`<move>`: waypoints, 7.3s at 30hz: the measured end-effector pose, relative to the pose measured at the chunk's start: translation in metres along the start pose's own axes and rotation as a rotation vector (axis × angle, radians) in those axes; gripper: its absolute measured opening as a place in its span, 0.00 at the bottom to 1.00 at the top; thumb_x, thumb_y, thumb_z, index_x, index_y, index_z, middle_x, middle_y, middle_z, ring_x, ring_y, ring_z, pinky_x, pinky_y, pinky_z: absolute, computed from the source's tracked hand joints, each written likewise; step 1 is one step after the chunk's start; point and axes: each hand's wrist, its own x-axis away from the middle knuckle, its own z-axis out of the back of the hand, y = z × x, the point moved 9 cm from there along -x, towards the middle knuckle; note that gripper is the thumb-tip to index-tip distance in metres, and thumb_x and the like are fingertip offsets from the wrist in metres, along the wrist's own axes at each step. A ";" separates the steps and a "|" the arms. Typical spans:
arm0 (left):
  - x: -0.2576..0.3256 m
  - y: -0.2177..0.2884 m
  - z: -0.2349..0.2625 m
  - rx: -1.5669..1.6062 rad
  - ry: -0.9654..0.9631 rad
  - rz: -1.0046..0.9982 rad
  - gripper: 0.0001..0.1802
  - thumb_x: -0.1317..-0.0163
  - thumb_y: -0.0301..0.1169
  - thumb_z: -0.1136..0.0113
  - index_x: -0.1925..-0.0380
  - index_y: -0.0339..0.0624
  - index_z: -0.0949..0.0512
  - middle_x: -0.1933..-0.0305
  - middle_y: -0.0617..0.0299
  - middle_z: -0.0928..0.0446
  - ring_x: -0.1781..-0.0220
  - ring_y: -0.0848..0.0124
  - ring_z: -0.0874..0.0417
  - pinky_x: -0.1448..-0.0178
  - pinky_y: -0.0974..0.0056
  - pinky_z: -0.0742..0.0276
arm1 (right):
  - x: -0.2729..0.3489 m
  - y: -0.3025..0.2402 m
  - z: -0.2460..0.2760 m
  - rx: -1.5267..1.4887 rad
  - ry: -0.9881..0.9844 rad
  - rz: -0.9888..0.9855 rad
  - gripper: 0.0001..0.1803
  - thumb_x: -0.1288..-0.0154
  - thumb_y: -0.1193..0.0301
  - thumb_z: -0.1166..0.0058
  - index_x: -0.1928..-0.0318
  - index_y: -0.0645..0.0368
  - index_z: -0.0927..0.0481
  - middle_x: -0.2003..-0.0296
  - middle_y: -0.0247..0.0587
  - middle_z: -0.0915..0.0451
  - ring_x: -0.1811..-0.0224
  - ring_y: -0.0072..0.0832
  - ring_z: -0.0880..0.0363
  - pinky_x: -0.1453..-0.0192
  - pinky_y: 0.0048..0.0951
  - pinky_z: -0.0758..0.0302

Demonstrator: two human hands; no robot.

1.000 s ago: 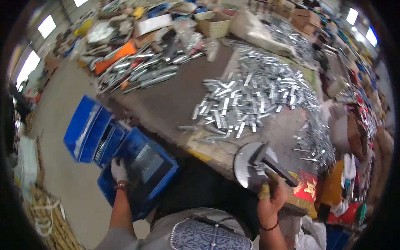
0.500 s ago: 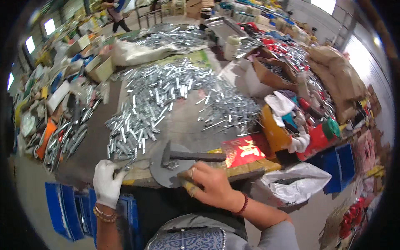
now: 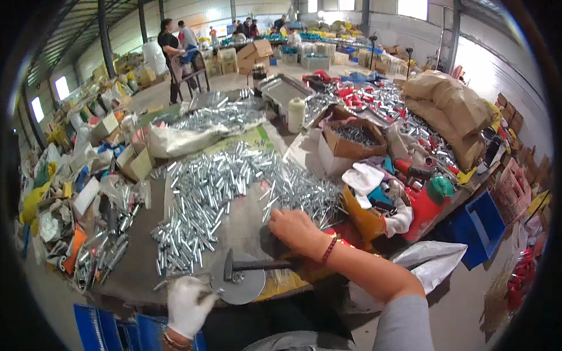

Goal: The person assembles metal anchor fasteners by picking up metal sleeves and pins from the table, inserting the pins into the sleeves, and hammering them on a metal plate.

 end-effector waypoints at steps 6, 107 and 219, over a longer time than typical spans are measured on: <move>-0.015 0.023 -0.024 0.030 -0.068 -0.035 0.11 0.45 0.37 0.24 0.72 0.41 0.13 0.63 0.54 0.16 0.55 0.52 0.15 0.49 0.49 0.20 | 0.001 0.006 -0.001 -0.001 -0.008 0.022 0.07 0.34 0.70 0.41 0.57 0.55 0.20 0.57 0.42 0.21 0.55 0.41 0.13 0.57 0.44 0.15; 0.005 0.015 -0.036 0.029 0.015 -0.064 0.04 0.38 0.33 0.30 0.64 0.50 0.10 0.59 0.55 0.18 0.53 0.51 0.17 0.51 0.49 0.18 | 0.014 -0.069 0.042 -0.597 0.225 -0.011 0.16 0.37 0.74 0.35 0.52 0.64 0.24 0.53 0.54 0.23 0.48 0.56 0.22 0.45 0.50 0.22; -0.001 0.017 -0.034 0.114 0.069 -0.027 0.10 0.48 0.20 0.25 0.65 0.38 0.13 0.65 0.55 0.21 0.60 0.54 0.18 0.55 0.54 0.22 | 0.105 -0.113 0.071 -0.490 0.345 -0.103 0.28 0.37 0.77 0.38 0.35 0.47 0.14 0.61 0.38 0.23 0.69 0.34 0.18 0.68 0.35 0.20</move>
